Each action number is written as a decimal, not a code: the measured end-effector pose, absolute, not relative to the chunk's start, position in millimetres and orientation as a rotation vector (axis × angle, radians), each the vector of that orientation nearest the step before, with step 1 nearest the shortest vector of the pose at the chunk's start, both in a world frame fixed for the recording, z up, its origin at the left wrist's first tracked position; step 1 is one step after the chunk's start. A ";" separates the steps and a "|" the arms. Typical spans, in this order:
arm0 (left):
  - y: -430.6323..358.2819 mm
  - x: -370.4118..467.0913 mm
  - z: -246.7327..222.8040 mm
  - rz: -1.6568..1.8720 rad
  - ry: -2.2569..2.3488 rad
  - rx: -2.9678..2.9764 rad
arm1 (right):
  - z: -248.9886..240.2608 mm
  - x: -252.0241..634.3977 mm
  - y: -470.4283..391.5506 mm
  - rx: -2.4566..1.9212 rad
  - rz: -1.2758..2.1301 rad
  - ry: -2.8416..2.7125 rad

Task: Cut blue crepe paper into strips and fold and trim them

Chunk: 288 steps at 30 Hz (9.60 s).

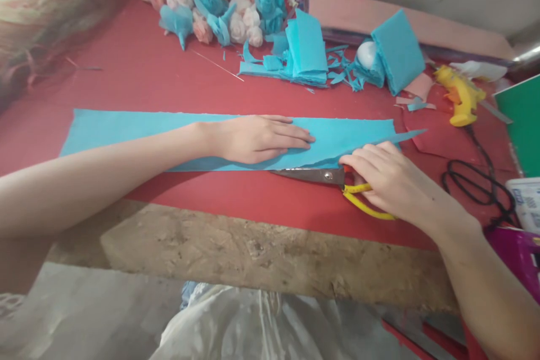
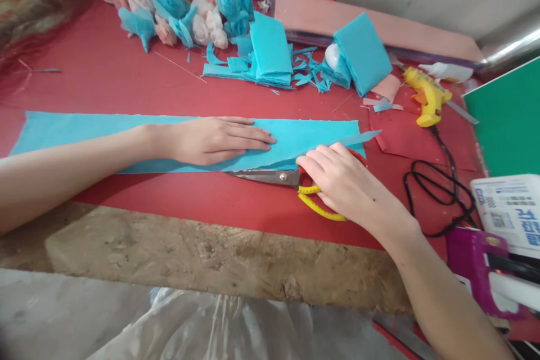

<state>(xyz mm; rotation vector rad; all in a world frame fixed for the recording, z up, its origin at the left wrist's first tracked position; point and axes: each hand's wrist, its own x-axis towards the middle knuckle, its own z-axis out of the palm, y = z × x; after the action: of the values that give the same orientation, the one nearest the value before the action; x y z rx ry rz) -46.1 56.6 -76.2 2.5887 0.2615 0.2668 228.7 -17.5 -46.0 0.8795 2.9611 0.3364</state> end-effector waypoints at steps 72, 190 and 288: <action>61.6 -56.8 -52.5 0.352 0.356 2.352 | -44.4 210.9 -18.7 0.784 0.396 3.037; 60.3 -56.4 -82.5 0.405 0.207 2.714 | -43.8 184.7 -19.6 0.803 0.476 2.878; 66.7 -42.1 -61.5 0.365 0.394 2.571 | -44.0 175.0 -50.9 0.922 0.227 2.870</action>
<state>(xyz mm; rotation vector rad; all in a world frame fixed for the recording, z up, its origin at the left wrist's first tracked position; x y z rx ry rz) -42.1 66.7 -61.5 2.5715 0.3935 0.3648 175.0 -50.9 -44.0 0.9219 2.8698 0.2268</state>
